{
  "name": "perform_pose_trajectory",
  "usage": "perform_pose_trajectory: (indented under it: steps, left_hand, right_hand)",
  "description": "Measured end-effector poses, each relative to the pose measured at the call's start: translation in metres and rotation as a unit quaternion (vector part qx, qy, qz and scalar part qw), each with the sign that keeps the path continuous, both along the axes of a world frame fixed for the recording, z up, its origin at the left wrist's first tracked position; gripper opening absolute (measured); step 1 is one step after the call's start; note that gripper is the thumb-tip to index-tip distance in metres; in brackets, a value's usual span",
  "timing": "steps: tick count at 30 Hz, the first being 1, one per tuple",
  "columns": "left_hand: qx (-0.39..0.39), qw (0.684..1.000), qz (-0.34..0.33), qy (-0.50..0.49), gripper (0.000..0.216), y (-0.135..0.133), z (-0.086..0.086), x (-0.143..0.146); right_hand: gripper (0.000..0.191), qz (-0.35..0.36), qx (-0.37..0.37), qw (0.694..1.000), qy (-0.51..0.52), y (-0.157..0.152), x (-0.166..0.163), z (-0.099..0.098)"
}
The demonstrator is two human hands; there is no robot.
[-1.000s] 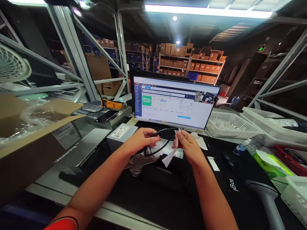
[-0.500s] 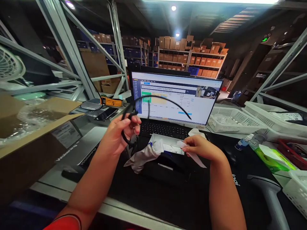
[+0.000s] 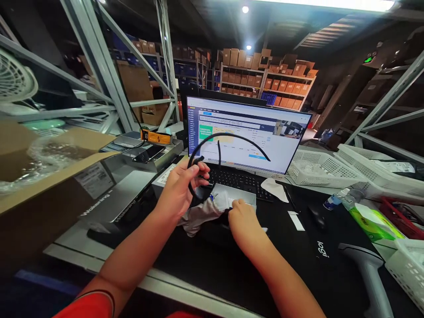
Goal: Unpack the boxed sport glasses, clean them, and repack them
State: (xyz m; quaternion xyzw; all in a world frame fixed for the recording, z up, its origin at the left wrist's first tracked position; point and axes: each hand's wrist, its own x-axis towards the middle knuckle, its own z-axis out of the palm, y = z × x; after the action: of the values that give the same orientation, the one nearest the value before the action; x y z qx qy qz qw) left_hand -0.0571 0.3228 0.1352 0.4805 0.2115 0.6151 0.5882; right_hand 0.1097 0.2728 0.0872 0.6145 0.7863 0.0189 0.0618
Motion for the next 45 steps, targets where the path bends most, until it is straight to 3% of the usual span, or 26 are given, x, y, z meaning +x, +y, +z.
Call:
perform_pose_trajectory:
  steps: [3,5,8,10,11,14,17,21,25,28,30,33,35,37,39,45]
  left_hand:
    - [-0.025,1.0,-0.002,-0.013,0.033,-0.001,-0.007,0.009]
    - [-0.055,0.998,-0.01,-0.03,0.034,-0.001,-0.011,0.016]
    - [-0.11,0.991,-0.05,-0.049,0.038,-0.002,-0.017,0.024]
    - [-0.144,0.985,-0.074,-0.064,0.039,-0.003,-0.02,0.029]
    - [-0.159,0.981,-0.081,-0.073,0.04,-0.003,-0.021,0.03]
    - [-0.193,0.973,-0.078,-0.095,0.041,0.0,-0.024,0.031]
    - [-0.199,0.973,-0.064,-0.101,0.044,0.007,-0.025,0.029]
    - [-0.157,0.983,-0.062,-0.074,0.046,0.012,-0.023,0.025]
    - [-0.113,0.976,-0.187,0.016,0.058,0.002,-0.015,0.019]
    - [-0.025,0.955,-0.235,0.179,0.048,-0.011,-0.009,0.01]
    - [0.074,0.927,-0.165,0.329,0.032,-0.018,-0.006,0.003]
    - [0.206,0.87,0.048,0.445,0.024,-0.024,-0.003,-0.004]
    - [0.273,0.842,0.148,0.442,0.046,-0.026,-0.002,-0.005]
    - [0.318,0.827,0.155,0.437,0.083,-0.026,-0.004,-0.004]
    - [0.329,0.827,0.115,0.44,0.093,-0.025,-0.007,0.0]
    - [0.309,0.855,0.081,0.409,0.047,-0.021,-0.015,0.005]
  right_hand:
    - [0.012,0.046,0.03,0.998,0.024,-0.018,0.01,0.011]
    - [0.016,0.092,0.105,0.985,0.099,-0.031,0.018,0.018]
    - [0.031,0.105,0.337,0.915,0.197,-0.039,0.023,0.022]
    - [0.042,0.114,0.457,0.866,0.167,-0.035,0.022,0.021]
    - [0.043,0.131,0.476,0.86,0.131,-0.03,0.021,0.02]
    - [0.026,0.194,0.416,0.888,0.035,-0.016,0.02,0.019]
    - [0.018,0.184,0.394,0.9,-0.006,-0.012,0.024,0.022]
    - [0.015,0.148,0.473,0.869,-0.01,-0.019,0.038,0.029]
    - [0.009,0.083,0.558,0.825,0.014,-0.019,0.061,0.034]
    - [0.009,0.051,0.581,0.809,0.069,-0.017,0.083,0.039]
    - [0.011,0.057,0.573,0.809,0.117,-0.016,0.098,0.042]
    - [0.012,0.077,0.55,0.813,0.173,-0.017,0.112,0.047]
    - [0.011,0.085,0.543,0.812,0.195,-0.019,0.113,0.047]
    - [0.011,0.098,0.533,0.815,0.206,-0.02,0.108,0.047]
    - [0.01,0.12,0.517,0.822,0.208,-0.021,0.1,0.046]
    - [0.013,0.164,0.474,0.835,0.227,-0.025,0.085,0.045]
